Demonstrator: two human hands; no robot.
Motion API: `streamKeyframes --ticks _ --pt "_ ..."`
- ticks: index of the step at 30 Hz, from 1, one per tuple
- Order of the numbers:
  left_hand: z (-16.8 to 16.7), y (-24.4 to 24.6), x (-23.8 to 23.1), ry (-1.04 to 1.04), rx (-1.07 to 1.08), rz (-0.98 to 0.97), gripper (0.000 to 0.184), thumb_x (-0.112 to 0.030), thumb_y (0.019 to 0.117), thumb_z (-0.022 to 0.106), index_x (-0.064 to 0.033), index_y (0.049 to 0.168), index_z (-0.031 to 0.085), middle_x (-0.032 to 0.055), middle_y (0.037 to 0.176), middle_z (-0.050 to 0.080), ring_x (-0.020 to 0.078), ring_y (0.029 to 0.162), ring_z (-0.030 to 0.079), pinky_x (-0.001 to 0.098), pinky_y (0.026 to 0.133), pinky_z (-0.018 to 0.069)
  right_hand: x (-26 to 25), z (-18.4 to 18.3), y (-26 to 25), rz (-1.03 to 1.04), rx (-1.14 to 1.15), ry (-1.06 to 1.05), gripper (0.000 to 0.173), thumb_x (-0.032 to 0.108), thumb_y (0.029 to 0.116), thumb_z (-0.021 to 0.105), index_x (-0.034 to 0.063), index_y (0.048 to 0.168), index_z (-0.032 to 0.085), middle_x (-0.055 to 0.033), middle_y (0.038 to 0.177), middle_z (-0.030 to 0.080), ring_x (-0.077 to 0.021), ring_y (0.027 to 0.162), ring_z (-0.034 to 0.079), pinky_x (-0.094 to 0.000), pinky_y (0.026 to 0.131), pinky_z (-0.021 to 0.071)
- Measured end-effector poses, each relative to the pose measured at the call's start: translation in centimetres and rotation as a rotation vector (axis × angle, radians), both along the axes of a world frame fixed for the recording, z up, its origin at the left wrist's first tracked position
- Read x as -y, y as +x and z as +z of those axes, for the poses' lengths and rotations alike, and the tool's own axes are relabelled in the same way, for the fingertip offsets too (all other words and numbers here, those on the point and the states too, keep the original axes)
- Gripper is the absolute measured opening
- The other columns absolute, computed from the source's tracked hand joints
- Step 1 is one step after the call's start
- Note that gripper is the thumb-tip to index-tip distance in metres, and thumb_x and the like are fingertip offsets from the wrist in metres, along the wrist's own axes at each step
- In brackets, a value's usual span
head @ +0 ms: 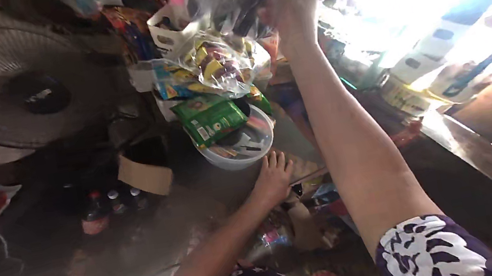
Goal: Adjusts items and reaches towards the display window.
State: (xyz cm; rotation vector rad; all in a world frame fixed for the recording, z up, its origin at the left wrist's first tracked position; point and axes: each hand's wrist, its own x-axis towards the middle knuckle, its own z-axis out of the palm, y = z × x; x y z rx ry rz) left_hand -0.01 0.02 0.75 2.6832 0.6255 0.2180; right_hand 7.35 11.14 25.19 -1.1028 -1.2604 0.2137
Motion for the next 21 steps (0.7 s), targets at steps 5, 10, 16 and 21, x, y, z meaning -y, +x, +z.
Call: streamKeyframes --ticks 5,10,16,21 --pt "0.3 -0.1 0.0 -0.016 0.008 -0.004 0.07 -0.027 0.0977 0.068 -0.0016 0.156 0.038 0.0308 0.162 0.028 0.0488 0.153 0.021 0.0643 0.123 0.015 -0.7 -0.7 -0.2 0.07 0.122 -0.362 0.055 0.012 0.1064 0.051 0.0137 0.158 0.031 -0.0218 0.128 0.06 -0.0267 0.086 0.071 -0.0404 0.071 0.0612" --pt "0.3 0.0 0.0 0.002 -0.021 0.003 0.07 -0.029 0.0989 0.066 -0.0031 0.157 0.037 0.0291 0.163 0.027 0.0478 0.153 0.021 0.0637 0.122 0.0158 1.5 -1.1 1.3 0.099 0.059 -0.382 0.069 0.021 0.1045 0.058 0.0191 0.162 0.021 -0.0208 0.138 0.054 -0.026 0.079 0.07 -0.0394 0.064 0.0611" --pt "0.2 -0.1 0.0 0.005 -0.039 0.02 0.069 -0.033 0.0992 0.065 -0.006 0.157 0.039 0.0255 0.164 0.028 0.0437 0.155 0.02 0.06 0.124 0.0145 7.0 -2.6 5.8 0.163 0.138 -0.332 0.073 0.024 0.105 0.055 0.0157 0.164 0.013 -0.0184 0.124 0.063 -0.0247 0.088 0.071 -0.0391 0.07 0.0615" --pt "0.5 0.0 0.3 0.061 -0.046 0.048 0.069 -0.041 0.0983 0.065 -0.0063 0.155 0.043 0.0254 0.163 0.032 0.0442 0.153 0.025 0.0617 0.122 0.0191 16.5 -4.1 17.0 -0.091 0.158 -0.48 0.06 0.017 0.1049 0.054 0.0123 0.159 0.03 -0.0162 0.124 0.066 -0.0245 0.099 0.071 -0.0395 0.083 0.0604"
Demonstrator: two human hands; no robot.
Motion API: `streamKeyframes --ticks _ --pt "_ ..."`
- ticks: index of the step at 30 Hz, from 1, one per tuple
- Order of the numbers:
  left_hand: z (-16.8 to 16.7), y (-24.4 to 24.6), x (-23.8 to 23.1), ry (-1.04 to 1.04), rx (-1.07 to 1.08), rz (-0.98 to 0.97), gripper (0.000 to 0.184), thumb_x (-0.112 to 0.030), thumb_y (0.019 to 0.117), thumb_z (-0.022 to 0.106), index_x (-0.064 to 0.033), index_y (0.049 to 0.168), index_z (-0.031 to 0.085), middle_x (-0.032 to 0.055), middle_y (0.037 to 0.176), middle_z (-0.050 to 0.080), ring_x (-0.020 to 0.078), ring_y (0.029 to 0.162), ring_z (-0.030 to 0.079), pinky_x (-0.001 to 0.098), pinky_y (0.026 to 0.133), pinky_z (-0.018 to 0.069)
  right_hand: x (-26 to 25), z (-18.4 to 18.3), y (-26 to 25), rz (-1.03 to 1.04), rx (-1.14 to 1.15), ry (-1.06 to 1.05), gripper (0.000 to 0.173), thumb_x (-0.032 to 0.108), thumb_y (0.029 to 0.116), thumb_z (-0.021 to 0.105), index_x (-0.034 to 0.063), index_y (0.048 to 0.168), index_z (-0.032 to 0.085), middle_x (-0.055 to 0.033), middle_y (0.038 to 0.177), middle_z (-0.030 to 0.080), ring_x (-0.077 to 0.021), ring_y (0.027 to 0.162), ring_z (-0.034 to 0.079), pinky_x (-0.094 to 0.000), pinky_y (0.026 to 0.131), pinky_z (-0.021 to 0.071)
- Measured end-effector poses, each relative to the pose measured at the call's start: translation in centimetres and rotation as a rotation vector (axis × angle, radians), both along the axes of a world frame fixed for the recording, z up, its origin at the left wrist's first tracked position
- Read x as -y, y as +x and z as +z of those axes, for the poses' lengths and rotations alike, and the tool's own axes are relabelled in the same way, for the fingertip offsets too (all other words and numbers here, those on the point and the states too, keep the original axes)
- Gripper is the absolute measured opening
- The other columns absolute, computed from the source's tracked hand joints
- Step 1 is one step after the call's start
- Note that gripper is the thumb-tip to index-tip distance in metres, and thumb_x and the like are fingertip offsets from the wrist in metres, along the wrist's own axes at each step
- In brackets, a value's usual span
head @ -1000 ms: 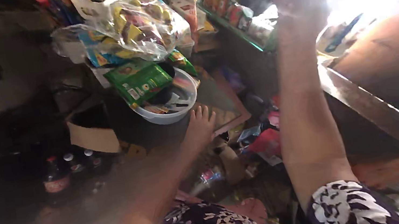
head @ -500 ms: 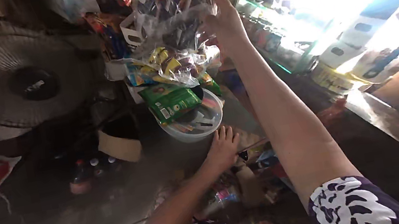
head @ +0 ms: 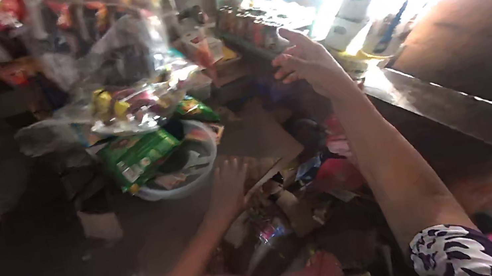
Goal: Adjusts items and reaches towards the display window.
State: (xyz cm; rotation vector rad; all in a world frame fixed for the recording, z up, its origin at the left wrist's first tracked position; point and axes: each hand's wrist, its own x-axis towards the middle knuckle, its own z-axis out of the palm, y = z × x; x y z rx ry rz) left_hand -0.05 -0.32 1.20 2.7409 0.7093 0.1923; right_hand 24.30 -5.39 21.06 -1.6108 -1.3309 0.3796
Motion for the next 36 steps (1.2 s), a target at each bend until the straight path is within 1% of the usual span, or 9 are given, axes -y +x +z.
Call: streamKeyframes --ticks 2,5,10,13,16,20,25,31,36 --pt "0.2 0.4 0.2 0.028 -0.039 0.005 0.072 -0.034 0.0953 0.07 -0.0042 0.155 0.042 0.0279 0.162 0.032 0.0477 0.152 0.025 0.0652 0.121 0.0196 4.5 -2.1 7.3 -0.094 -0.122 0.098 0.052 0.018 0.1064 0.051 0.0109 0.156 0.036 -0.0141 0.121 0.066 -0.0222 0.097 0.071 -0.0379 0.08 0.0605" --pt "0.2 0.9 0.4 0.069 -0.085 0.02 0.076 -0.022 0.0906 0.075 -0.0019 0.155 0.04 0.0302 0.162 0.03 0.0514 0.151 0.024 0.0675 0.12 0.0184 12.3 -4.2 15.7 -0.44 -0.297 0.219 0.045 0.02 0.1075 0.047 0.011 0.151 0.043 -0.0137 0.122 0.064 -0.0206 0.096 0.069 -0.0376 0.08 0.0589" --pt "-0.7 1.3 0.3 0.19 -0.036 0.015 0.076 -0.019 0.0855 0.08 0.003 0.15 0.046 0.032 0.159 0.034 0.0557 0.146 0.031 0.0708 0.116 0.0257 23.1 -7.2 24.5 -0.89 -0.336 0.343 0.053 0.018 0.1075 0.046 0.0082 0.157 0.032 -0.0182 0.148 0.049 -0.0248 0.115 0.063 -0.0392 0.09 0.0561" --pt "-1.0 1.4 0.4 0.224 0.008 0.013 0.075 -0.018 0.0826 0.083 0.005 0.146 0.05 0.0336 0.155 0.039 0.058 0.143 0.035 0.0714 0.114 0.0288 26.7 -8.5 27.8 -1.01 -0.411 0.45 0.057 0.015 0.1054 0.05 0.009 0.158 0.03 -0.0154 0.152 0.044 -0.0234 0.119 0.058 -0.0392 0.092 0.0531" --pt "-1.3 1.3 0.6 0.261 0.077 -0.002 0.075 -0.013 0.0773 0.087 0.0073 0.142 0.054 0.0352 0.151 0.044 0.06 0.139 0.04 0.0724 0.11 0.0329 28.2 -9.2 30.2 -1.084 -0.496 0.542 0.054 0.013 0.106 0.049 0.0099 0.157 0.032 -0.0123 0.147 0.045 -0.0183 0.11 0.058 -0.0341 0.086 0.053" --pt "-1.5 1.2 0.5 0.313 0.071 -0.022 0.075 -0.015 0.0754 0.087 0.0085 0.14 0.055 0.0365 0.148 0.046 0.0609 0.135 0.043 0.0721 0.107 0.0365 29.4 -10.7 33.4 -1.079 -0.575 0.649 0.054 0.011 0.1052 0.046 0.0103 0.157 0.029 -0.0136 0.151 0.04 -0.0214 0.119 0.056 -0.036 0.09 0.0532" --pt "-0.6 1.5 0.9 0.301 0.022 -0.006 0.076 -0.012 0.0746 0.087 0.0097 0.14 0.055 0.0371 0.148 0.045 0.0624 0.135 0.042 0.0726 0.106 0.0367 29.6 -11.0 35.8 -1.085 -0.626 0.766 0.056 0.007 0.105 0.046 0.0101 0.158 0.027 -0.0126 0.16 0.033 -0.0252 0.14 0.044 -0.0429 0.105 0.0477" --pt "-0.9 1.8 0.9 0.353 0.017 0.009 0.079 -0.012 0.0715 0.086 0.0067 0.141 0.055 0.0352 0.148 0.047 0.0615 0.134 0.044 0.0745 0.102 0.039 29.4 -11.1 38.2 -1.12 -0.579 0.801 0.056 0.011 0.1056 0.045 0.0129 0.159 0.027 -0.0117 0.161 0.03 -0.0256 0.143 0.04 -0.045 0.106 0.0476" --pt "-1.3 1.7 0.8 0.382 0.022 -0.006 0.076 -0.015 0.0746 0.083 0.0059 0.142 0.055 0.0356 0.147 0.048 0.0629 0.132 0.046 0.0746 0.1 0.0406 28.7 -11.7 40.8 -1.161 -0.515 0.781 0.063 0.017 0.1048 0.05 0.0152 0.162 0.022 -0.0109 0.164 0.027 -0.0243 0.142 0.041 -0.0422 0.104 0.0495"
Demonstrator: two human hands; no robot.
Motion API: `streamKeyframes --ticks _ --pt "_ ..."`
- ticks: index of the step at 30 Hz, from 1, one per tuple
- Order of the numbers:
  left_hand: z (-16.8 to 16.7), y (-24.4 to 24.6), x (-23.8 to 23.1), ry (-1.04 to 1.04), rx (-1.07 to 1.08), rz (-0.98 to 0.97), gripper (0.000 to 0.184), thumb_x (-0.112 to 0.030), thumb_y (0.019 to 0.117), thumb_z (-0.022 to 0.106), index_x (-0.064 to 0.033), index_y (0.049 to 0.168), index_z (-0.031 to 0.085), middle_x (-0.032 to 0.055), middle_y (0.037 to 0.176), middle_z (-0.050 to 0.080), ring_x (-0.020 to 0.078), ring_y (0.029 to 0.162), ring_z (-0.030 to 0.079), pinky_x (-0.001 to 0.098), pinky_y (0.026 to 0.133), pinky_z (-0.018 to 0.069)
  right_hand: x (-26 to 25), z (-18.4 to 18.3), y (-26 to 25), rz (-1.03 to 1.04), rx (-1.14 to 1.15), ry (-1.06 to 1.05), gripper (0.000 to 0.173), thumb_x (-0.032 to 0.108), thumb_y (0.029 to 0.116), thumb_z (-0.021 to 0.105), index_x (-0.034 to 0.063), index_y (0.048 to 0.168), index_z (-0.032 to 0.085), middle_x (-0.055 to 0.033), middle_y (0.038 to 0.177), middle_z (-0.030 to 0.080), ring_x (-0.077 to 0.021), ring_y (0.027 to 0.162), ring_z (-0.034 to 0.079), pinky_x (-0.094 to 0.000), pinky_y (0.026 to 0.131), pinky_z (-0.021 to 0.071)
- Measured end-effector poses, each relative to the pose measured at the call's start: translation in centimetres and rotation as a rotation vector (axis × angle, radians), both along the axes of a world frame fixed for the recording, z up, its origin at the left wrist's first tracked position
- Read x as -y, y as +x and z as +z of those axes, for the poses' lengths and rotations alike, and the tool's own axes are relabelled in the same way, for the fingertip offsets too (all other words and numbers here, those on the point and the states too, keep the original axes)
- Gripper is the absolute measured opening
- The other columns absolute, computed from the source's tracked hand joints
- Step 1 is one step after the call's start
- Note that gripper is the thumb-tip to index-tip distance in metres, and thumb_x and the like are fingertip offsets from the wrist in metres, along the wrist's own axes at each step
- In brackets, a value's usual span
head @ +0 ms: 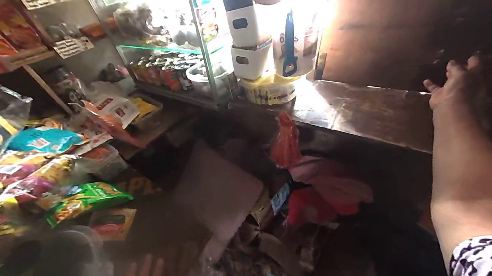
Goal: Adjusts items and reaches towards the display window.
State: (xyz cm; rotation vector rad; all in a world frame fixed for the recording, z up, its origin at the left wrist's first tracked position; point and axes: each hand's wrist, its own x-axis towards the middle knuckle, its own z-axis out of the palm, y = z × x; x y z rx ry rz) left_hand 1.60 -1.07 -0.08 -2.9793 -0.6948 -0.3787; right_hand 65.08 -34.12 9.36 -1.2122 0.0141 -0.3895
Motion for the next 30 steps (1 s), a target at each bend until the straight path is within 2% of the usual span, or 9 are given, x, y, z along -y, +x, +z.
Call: streamKeyframes --ticks 5,7,9,13,15,20,24,28,30 --pt "0.1 0.0 0.0 0.004 -0.033 0.012 0.077 -0.014 0.0747 0.082 0.0069 0.143 0.053 0.0366 0.148 0.046 0.063 0.133 0.044 0.075 0.1 0.0398 -0.9 -0.5 1.0 0.022 0.05 -0.087 0.067 0.015 0.1028 0.054 0.0115 0.161 0.022 -0.0126 0.163 0.03 -0.0231 0.141 0.043 -0.0402 0.103 0.0496" --pt "0.2 0.1 0.0 -0.034 -0.049 0.026 0.076 -0.015 0.0775 0.081 0.0077 0.144 0.052 0.0373 0.15 0.044 0.063 0.135 0.042 0.0761 0.103 0.0368 -0.6 -0.5 0.7 -0.016 0.036 -0.104 0.07 0.017 0.1015 0.056 0.0121 0.162 0.022 -0.012 0.162 0.032 -0.0229 0.139 0.046 -0.0403 0.101 0.0516" --pt "0.5 0.2 0.1 -0.048 -0.073 0.032 0.074 -0.017 0.0807 0.079 0.0085 0.144 0.05 0.0377 0.15 0.043 0.0637 0.136 0.04 0.0761 0.103 0.0359 0.0 -0.6 0.9 -0.035 0.032 -0.089 0.067 0.016 0.1013 0.055 0.0124 0.161 0.024 -0.0113 0.161 0.034 -0.0232 0.139 0.046 -0.043 0.102 0.0514" --pt "0.4 0.1 -0.1 -0.014 -0.065 0.011 0.073 -0.019 0.0803 0.078 0.0088 0.143 0.051 0.0383 0.148 0.045 0.0643 0.134 0.042 0.0765 0.101 0.0378 0.1 -0.4 0.8 -0.106 -0.006 -0.102 0.062 0.02 0.1021 0.054 0.0122 0.159 0.03 -0.0125 0.159 0.036 -0.0236 0.135 0.05 -0.0399 0.099 0.0531" --pt "0.3 0.1 -0.1 -0.007 -0.071 0.01 0.074 -0.019 0.0802 0.078 0.0089 0.143 0.051 0.0384 0.148 0.045 0.0644 0.133 0.043 0.0764 0.1 0.0381 0.2 -0.5 1.0 -0.092 0.014 -0.044 0.06 0.02 0.1025 0.055 0.0113 0.158 0.032 -0.0125 0.158 0.037 -0.0241 0.137 0.048 -0.0408 0.1 0.0527" --pt "0.2 0.0 -0.2 0.002 -0.056 -0.008 0.074 -0.017 0.078 0.079 0.0088 0.142 0.052 0.0382 0.147 0.046 0.0649 0.131 0.045 0.0756 0.098 0.0401 1.0 -0.7 1.1 -0.009 0.04 0.182 0.056 0.019 0.1048 0.049 0.0143 0.157 0.029 -0.0097 0.158 0.036 -0.0231 0.142 0.043 -0.0422 0.107 0.0475" --pt "0.1 -0.2 -0.3 -0.007 -0.048 -0.013 0.076 -0.016 0.0767 0.08 0.0075 0.143 0.052 0.0372 0.148 0.045 0.0646 0.132 0.044 0.0757 0.099 0.0389 1.1 -0.8 1.0 0.007 0.038 0.241 0.056 0.023 0.1081 0.044 0.0158 0.16 0.024 -0.0081 0.164 0.029 -0.0223 0.149 0.034 -0.0419 0.115 0.0399" --pt "0.1 -0.3 -0.3 -0.001 -0.029 -0.026 0.077 -0.018 0.0753 0.08 0.0078 0.143 0.052 0.0376 0.146 0.047 0.0643 0.131 0.045 0.0763 0.098 0.0392 0.7 -0.3 0.4 0.035 0.041 0.329 0.054 0.025 0.1094 0.043 0.0147 0.159 0.024 -0.0083 0.162 0.032 -0.0225 0.147 0.037 -0.0402 0.114 0.0414" --pt "0.3 -0.2 -0.2 -0.021 -0.047 -0.012 0.08 -0.017 0.0733 0.083 0.0073 0.143 0.052 0.0372 0.147 0.047 0.064 0.132 0.045 0.0763 0.099 0.0389 0.9 -0.2 0.2 0.024 0.04 0.368 0.052 0.025 0.1091 0.044 0.0142 0.157 0.028 -0.0088 0.157 0.038 -0.0222 0.144 0.041 -0.0388 0.111 0.0433"
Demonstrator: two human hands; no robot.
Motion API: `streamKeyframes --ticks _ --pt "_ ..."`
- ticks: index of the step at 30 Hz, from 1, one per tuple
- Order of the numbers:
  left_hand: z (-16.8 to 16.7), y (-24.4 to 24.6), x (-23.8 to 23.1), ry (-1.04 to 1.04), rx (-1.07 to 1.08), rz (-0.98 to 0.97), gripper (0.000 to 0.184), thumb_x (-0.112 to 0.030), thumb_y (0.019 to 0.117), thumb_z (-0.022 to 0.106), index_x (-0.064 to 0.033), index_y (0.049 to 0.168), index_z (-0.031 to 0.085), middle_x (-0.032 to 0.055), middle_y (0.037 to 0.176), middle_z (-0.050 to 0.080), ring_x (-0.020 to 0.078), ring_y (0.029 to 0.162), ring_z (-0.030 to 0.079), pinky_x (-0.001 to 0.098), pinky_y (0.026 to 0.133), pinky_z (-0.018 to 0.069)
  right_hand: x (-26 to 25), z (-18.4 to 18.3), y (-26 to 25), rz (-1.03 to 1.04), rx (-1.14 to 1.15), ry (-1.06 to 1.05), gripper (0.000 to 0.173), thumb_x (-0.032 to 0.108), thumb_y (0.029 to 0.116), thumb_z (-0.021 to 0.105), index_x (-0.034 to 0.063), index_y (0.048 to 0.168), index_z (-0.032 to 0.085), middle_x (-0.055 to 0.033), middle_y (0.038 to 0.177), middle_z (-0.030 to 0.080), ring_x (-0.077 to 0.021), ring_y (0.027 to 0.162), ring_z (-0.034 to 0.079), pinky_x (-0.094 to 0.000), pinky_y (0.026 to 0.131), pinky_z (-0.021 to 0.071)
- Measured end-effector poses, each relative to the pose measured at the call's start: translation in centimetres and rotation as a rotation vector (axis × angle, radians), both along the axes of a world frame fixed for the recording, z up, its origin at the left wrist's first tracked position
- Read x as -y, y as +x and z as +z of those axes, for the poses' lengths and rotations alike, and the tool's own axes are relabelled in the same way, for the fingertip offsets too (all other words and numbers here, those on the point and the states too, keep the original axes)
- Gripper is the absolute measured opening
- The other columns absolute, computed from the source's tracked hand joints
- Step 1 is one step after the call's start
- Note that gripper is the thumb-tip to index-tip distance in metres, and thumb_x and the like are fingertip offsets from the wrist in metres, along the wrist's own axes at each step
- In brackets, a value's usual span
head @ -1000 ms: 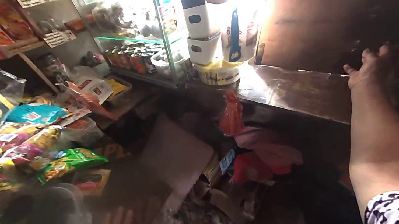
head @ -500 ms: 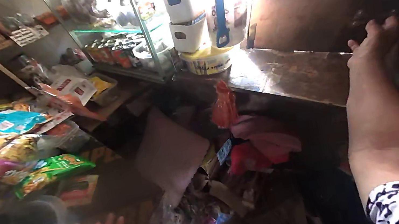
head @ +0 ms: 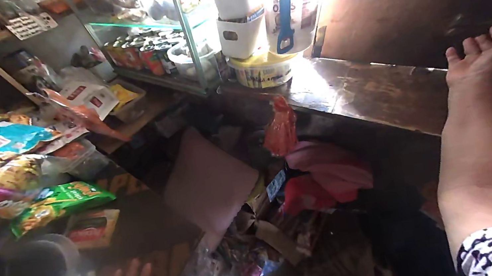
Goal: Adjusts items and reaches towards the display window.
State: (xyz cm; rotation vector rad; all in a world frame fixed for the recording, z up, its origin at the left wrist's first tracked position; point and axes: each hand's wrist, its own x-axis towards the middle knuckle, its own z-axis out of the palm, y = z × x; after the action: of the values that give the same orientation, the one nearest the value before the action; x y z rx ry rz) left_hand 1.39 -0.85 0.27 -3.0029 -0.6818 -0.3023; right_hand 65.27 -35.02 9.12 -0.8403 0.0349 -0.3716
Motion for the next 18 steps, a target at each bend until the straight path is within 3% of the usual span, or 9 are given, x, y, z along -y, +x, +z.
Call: streamKeyframes --ticks 4,10,13,15,18 --pt "0.0 0.0 -0.1 -0.006 -0.005 0.005 0.079 -0.017 0.0736 0.083 0.0067 0.143 0.053 0.0363 0.148 0.047 0.0635 0.133 0.044 0.0759 0.099 0.039 0.6 -0.3 0.8 -0.01 0.001 -0.008 0.049 0.022 0.1072 0.047 0.0125 0.153 0.032 -0.0081 0.149 0.045 -0.0199 0.137 0.047 -0.0362 0.107 0.0462" --pt "0.0 0.1 0.0 -0.002 0.022 -0.006 0.077 -0.019 0.0749 0.082 0.0072 0.142 0.053 0.0368 0.146 0.048 0.0638 0.132 0.044 0.0769 0.098 0.0386 0.8 -0.4 1.3 -0.008 0.018 -0.223 0.046 0.021 0.1086 0.044 0.0112 0.153 0.034 -0.0067 0.148 0.046 -0.0176 0.133 0.05 -0.0349 0.104 0.048" --pt "0.0 0.1 -0.1 -0.007 0.003 0.006 0.079 -0.018 0.0741 0.084 0.0071 0.142 0.053 0.0366 0.148 0.047 0.0631 0.133 0.044 0.076 0.1 0.0383 0.6 -0.2 1.3 -0.014 0.011 -0.255 0.041 0.024 0.109 0.045 0.0092 0.146 0.039 -0.0049 0.131 0.054 -0.0142 0.117 0.059 -0.0309 0.093 0.0516" --pt "0.1 0.2 0.0 -0.001 0.0 0.005 0.078 -0.018 0.0745 0.083 0.0074 0.142 0.053 0.0367 0.148 0.046 0.0635 0.133 0.044 0.0757 0.099 0.0387 0.4 -0.1 1.1 -0.061 -0.007 -0.409 0.04 0.027 0.1083 0.046 0.0083 0.144 0.043 -0.0049 0.125 0.055 -0.0129 0.107 0.061 -0.0292 0.086 0.0536" --pt "0.1 0.3 0.0 0.003 0.004 0.015 0.076 -0.018 0.0754 0.082 0.007 0.141 0.054 0.0367 0.147 0.047 0.0631 0.133 0.044 0.0751 0.099 0.0393 0.2 0.1 1.1 -0.164 0.004 -0.686 0.05 0.029 0.1035 0.05 0.008 0.149 0.047 -0.0123 0.142 0.052 -0.0163 0.115 0.058 -0.0335 0.09 0.0516"
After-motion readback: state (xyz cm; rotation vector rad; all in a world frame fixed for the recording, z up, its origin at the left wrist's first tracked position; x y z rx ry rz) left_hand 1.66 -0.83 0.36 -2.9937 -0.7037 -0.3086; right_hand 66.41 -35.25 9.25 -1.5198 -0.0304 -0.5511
